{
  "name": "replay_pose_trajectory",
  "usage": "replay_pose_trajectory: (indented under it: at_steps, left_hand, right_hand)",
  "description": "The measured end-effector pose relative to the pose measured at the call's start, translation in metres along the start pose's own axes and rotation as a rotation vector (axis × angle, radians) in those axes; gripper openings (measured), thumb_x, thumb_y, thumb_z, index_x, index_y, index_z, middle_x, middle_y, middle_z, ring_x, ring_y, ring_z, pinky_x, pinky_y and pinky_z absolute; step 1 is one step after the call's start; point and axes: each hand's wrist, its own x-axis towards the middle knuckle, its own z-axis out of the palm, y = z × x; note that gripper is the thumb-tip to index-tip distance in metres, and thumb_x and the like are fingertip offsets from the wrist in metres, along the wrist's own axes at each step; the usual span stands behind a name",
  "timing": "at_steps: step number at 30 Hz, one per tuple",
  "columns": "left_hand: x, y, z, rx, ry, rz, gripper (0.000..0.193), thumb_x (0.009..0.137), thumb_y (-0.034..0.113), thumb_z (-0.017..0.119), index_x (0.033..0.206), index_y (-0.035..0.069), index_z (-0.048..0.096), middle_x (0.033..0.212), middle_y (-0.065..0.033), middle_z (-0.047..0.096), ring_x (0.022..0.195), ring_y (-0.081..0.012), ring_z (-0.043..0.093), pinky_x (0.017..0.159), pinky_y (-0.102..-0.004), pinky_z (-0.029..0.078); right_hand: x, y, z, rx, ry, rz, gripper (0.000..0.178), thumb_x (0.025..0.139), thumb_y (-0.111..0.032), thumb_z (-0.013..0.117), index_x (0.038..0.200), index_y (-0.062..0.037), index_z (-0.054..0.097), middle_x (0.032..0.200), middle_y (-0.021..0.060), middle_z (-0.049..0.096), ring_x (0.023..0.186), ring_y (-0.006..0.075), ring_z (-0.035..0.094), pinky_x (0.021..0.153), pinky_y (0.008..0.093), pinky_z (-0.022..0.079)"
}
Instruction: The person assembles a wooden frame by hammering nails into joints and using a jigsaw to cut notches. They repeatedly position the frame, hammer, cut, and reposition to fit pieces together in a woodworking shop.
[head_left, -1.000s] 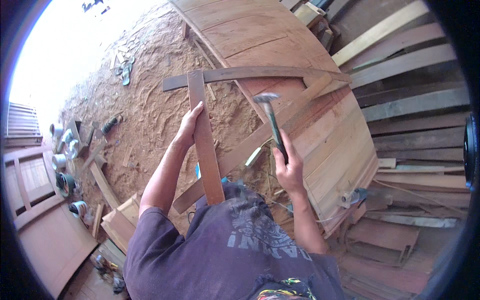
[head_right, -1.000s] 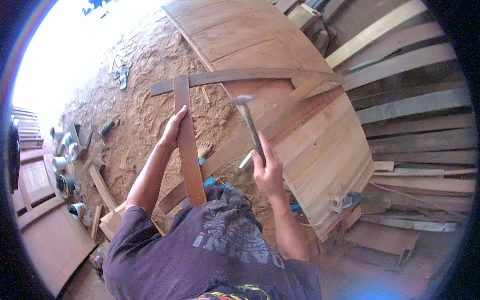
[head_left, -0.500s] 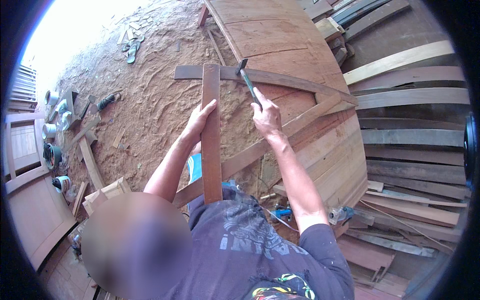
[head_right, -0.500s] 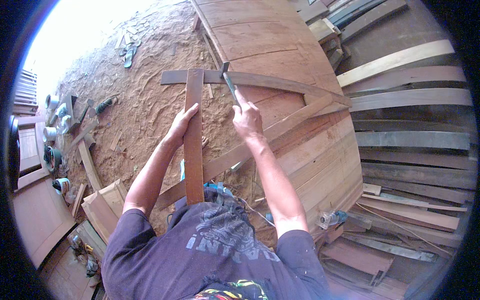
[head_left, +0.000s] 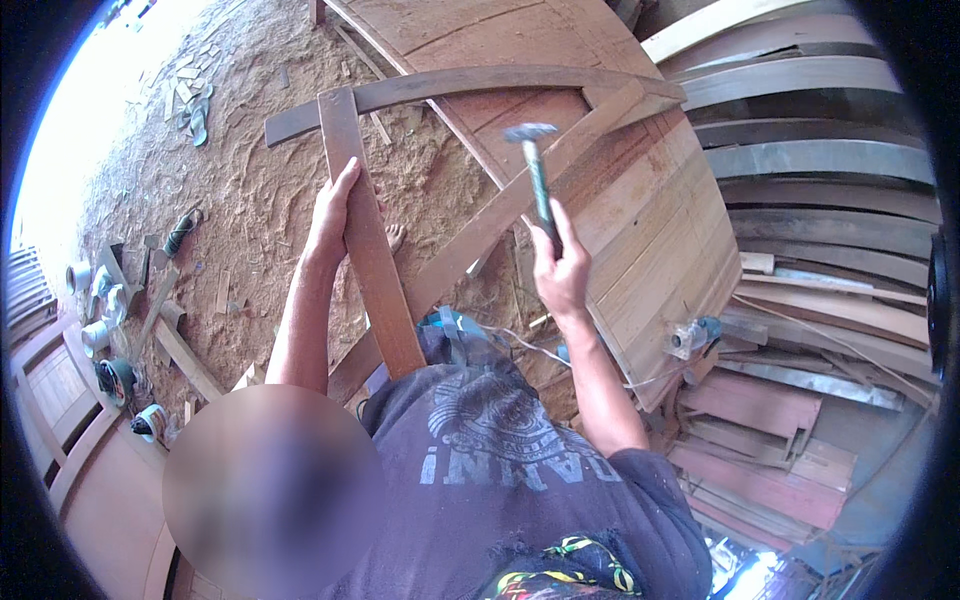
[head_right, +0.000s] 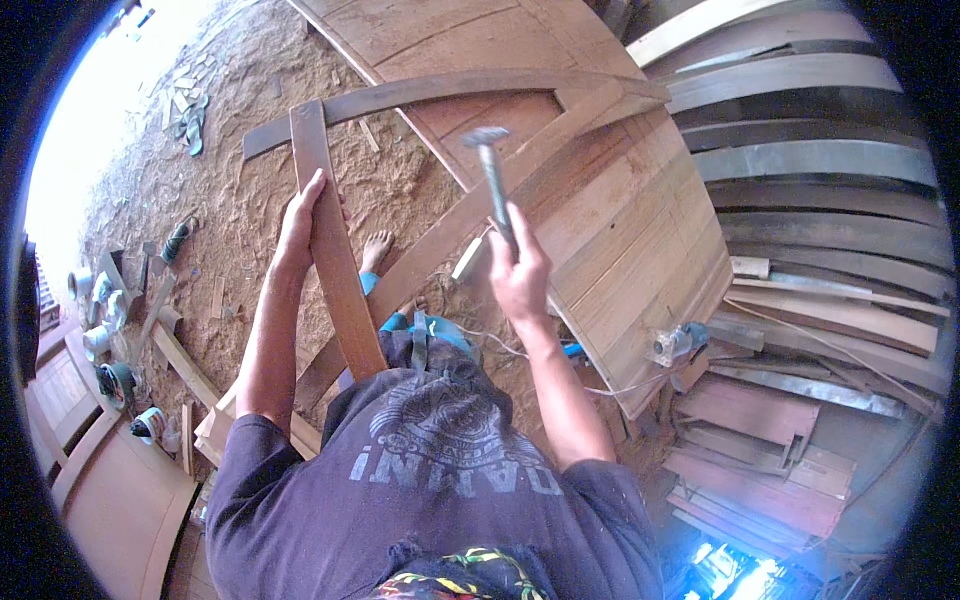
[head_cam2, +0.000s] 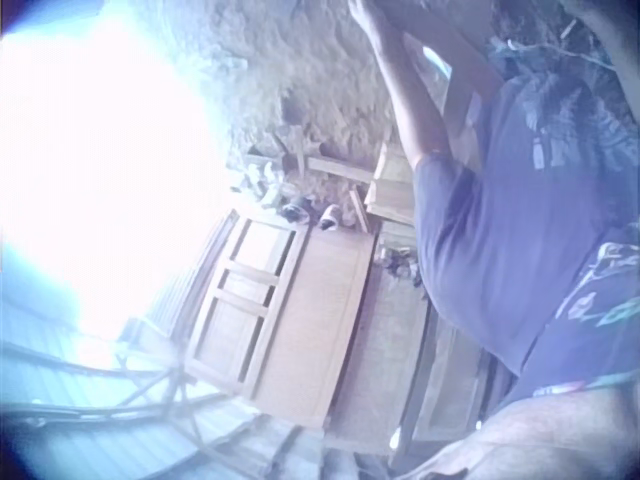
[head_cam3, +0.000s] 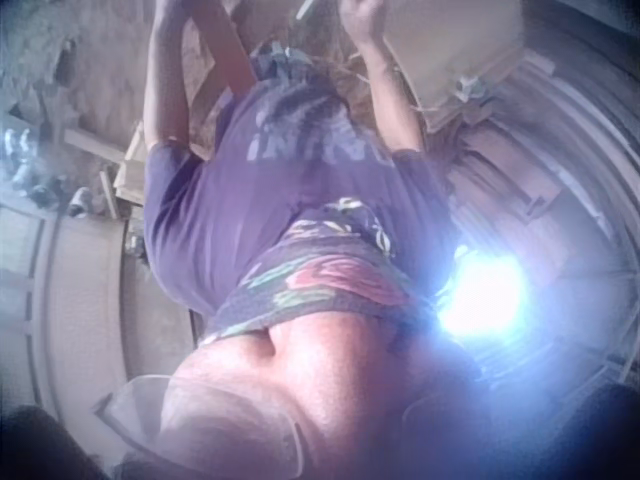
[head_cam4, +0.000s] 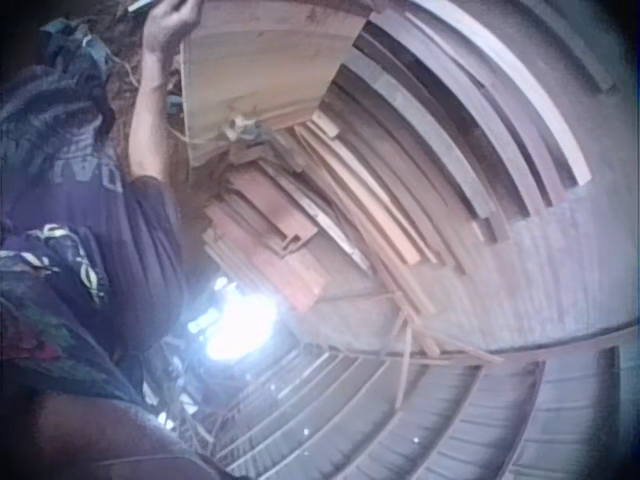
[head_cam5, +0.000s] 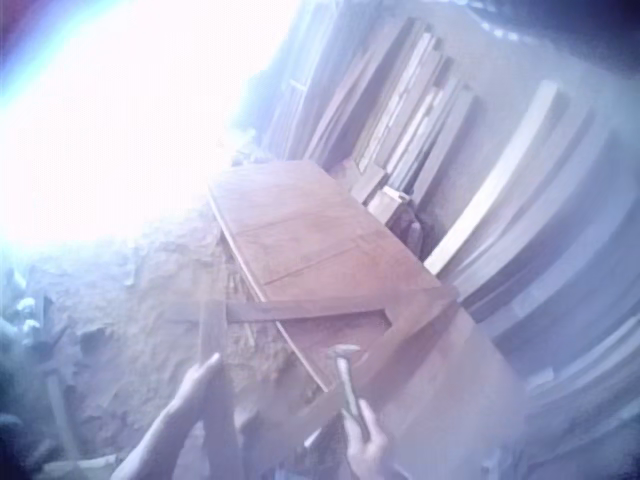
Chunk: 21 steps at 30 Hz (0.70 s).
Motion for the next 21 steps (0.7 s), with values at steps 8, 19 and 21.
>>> replay_pose_trajectory:
  at_steps: [8, 19, 21]
  left_hand:
    - [-0.016, 0.004, 0.005, 0.008, 0.000, 0.079, 0.048, 0.102, 0.051, 0.068, 0.109, 0.005, 0.062, 0.085, -0.0078, 0.067, 0.068, -0.0190, 0.070, 0.062, -0.0353, 0.060]
    - [-0.027, 0.010, 0.011, 0.028, -0.008, 0.123, 0.041, 0.105, 0.045, 0.067, 0.110, 0.005, 0.058, 0.084, -0.0076, 0.066, 0.066, -0.0193, 0.069, 0.058, -0.0360, 0.059]
    - [-0.025, 0.011, 0.010, 0.033, -0.014, 0.131, 0.040, 0.105, 0.044, 0.067, 0.111, 0.006, 0.058, 0.084, -0.0073, 0.066, 0.065, -0.0191, 0.069, 0.057, -0.0358, 0.059]
  right_hand:
    - [-0.064, 0.035, -0.039, -0.037, 0.046, 0.305, 0.049, 0.105, -0.013, 0.069, 0.151, -0.0016, 0.057, 0.108, 0.0063, 0.072, 0.081, 0.0122, 0.065, 0.071, 0.0312, 0.055]
    - [-0.041, 0.017, -0.039, -0.250, -0.016, 0.011, 0.054, 0.102, -0.005, 0.067, 0.155, -0.0058, 0.055, 0.097, 0.0201, 0.069, 0.084, 0.0361, 0.069, 0.073, 0.0454, 0.054]
    - [-0.045, 0.017, -0.037, -0.227, 0.027, -0.008, 0.055, 0.102, -0.006, 0.068, 0.156, -0.0079, 0.055, 0.094, 0.0194, 0.067, 0.081, 0.0360, 0.068, 0.072, 0.0457, 0.053]
